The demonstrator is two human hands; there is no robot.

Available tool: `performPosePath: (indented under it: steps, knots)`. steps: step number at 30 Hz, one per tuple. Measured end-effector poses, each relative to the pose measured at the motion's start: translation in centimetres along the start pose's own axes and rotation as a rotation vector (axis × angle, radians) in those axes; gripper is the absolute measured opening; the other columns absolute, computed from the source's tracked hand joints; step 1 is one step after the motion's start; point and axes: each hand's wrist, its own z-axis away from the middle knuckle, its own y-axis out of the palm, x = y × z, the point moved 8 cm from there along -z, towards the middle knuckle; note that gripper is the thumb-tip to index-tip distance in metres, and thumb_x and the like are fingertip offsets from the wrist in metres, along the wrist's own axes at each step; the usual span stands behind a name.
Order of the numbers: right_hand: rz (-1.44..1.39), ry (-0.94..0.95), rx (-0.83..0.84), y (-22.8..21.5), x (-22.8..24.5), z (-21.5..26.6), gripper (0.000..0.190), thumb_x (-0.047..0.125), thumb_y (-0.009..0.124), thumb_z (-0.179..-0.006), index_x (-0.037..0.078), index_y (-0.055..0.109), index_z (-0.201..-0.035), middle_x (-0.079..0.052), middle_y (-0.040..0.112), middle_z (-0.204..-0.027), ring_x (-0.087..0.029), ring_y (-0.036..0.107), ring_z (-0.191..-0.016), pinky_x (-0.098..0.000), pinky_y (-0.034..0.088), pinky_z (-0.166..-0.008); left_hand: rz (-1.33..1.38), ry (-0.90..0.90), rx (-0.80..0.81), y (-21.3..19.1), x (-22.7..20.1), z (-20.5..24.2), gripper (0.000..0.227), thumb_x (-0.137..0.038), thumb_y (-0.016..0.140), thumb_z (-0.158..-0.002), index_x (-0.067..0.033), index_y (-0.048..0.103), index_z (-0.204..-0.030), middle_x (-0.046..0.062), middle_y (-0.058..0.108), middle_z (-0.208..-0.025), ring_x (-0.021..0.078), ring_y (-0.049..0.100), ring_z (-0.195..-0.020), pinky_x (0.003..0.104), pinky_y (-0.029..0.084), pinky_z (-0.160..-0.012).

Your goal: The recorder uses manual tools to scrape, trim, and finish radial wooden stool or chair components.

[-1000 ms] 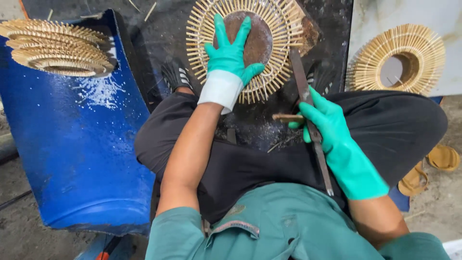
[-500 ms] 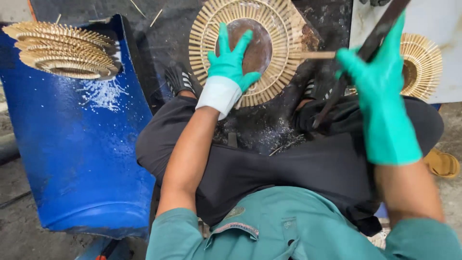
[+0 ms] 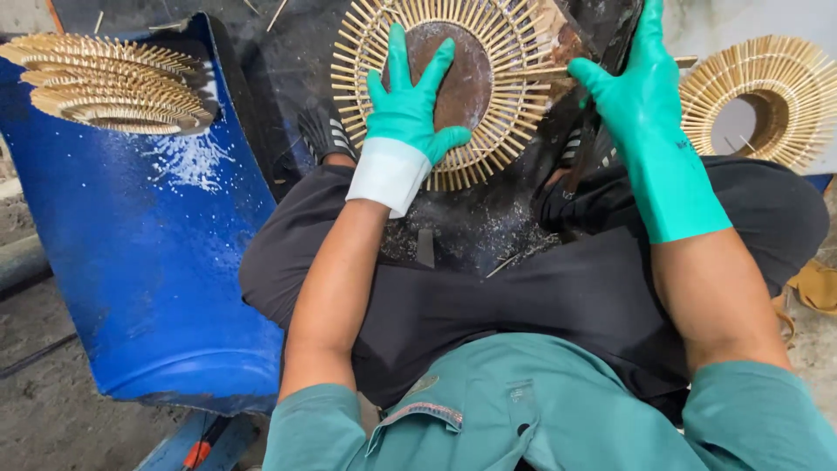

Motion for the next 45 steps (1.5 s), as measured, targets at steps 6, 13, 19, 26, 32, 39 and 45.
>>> performPosePath:
  steps: [6, 13, 19, 26, 32, 39, 45]
  knots:
    - [-0.747, 0.046, -0.116, -5.4, 4.7, 1.6, 0.071, 0.002, 0.074, -0.115, 0.014, 0.028, -0.168, -0.018, 0.066, -0.116, -0.025, 0.071, -0.095, -0.0345, 0.06, -0.079, -0.001, 0.032, 0.003, 0.4, 0.3, 0.4, 0.111, -0.044, 0.097, -0.071, -0.0438, 0.032, -0.161, 0.024, -0.008, -0.168, 0.0543, 0.028, -0.148, 0.068, 0.02, -0.12]
    - [-0.835, 0.192, 0.052, -8.0, 12.8, 3.2, 0.032, 0.007, 0.07, -0.117, -0.001, 0.058, -0.145, -0.016, 0.071, -0.117, -0.022, 0.071, -0.1, -0.0326, 0.063, -0.083, 0.031, 0.018, -0.142, 1.0, 0.8, -0.3, 0.116, -0.054, 0.099, -0.07, -0.039, 0.028, -0.161, 0.025, -0.006, -0.167, 0.0519, 0.031, -0.15, 0.071, 0.021, -0.118]
    - [-0.932, 0.139, 0.02, -6.1, 12.6, 3.2, 0.024, 0.01, 0.066, -0.116, -0.004, 0.064, -0.135, -0.016, 0.073, -0.116, -0.02, 0.072, -0.098, -0.0303, 0.062, -0.082, 0.045, -0.015, -0.146, -0.1, 0.2, 0.1, 0.11, -0.05, 0.099, -0.074, -0.0411, 0.033, -0.162, 0.025, -0.004, -0.17, 0.0564, 0.027, -0.147, 0.063, 0.031, -0.119]
    - [-0.835, 0.093, 0.06, -5.4, 13.5, 4.1, 0.018, 0.003, 0.06, -0.12, -0.005, 0.064, -0.134, -0.016, 0.073, -0.114, -0.02, 0.073, -0.098, -0.0307, 0.062, -0.085, 0.054, 0.019, -0.129, 0.9, 0.7, 0.1, 0.114, -0.05, 0.099, -0.069, -0.0372, 0.033, -0.161, 0.027, -0.003, -0.167, 0.0495, 0.026, -0.151, 0.069, 0.024, -0.118]
    - [-0.865, 0.129, 0.08, -4.9, 14.2, 4.4, 0.019, 0.005, 0.062, -0.119, -0.004, 0.065, -0.135, -0.015, 0.074, -0.113, -0.019, 0.074, -0.096, -0.0306, 0.062, -0.085, 0.035, 0.044, -0.151, 1.6, 0.8, 0.6, 0.114, -0.051, 0.099, -0.07, -0.0373, 0.031, -0.161, 0.028, -0.002, -0.166, 0.0505, 0.025, -0.152, 0.074, 0.021, -0.116]
    - [-0.848, 0.078, 0.098, -4.7, 13.8, 4.3, 0.019, 0.004, 0.063, -0.118, -0.005, 0.064, -0.135, -0.016, 0.073, -0.117, -0.02, 0.073, -0.105, -0.0316, 0.063, -0.095, 0.028, 0.022, -0.093, 0.8, 1.4, -0.6, 0.11, -0.051, 0.098, -0.076, -0.0419, 0.032, -0.163, 0.025, -0.001, -0.17, 0.0521, 0.023, -0.153, 0.068, 0.02, -0.125]
    - [-0.921, 0.125, 0.079, -6.0, 15.3, 3.5, 0.023, 0.004, 0.066, -0.115, -0.005, 0.063, -0.136, -0.015, 0.073, -0.115, -0.02, 0.073, -0.103, -0.0311, 0.063, -0.092, 0.033, 0.175, -0.13, -0.4, 0.5, 0.0, 0.112, -0.048, 0.098, -0.069, -0.0419, 0.035, -0.161, 0.026, -0.005, -0.167, 0.0537, 0.021, -0.152, 0.067, 0.018, -0.126]
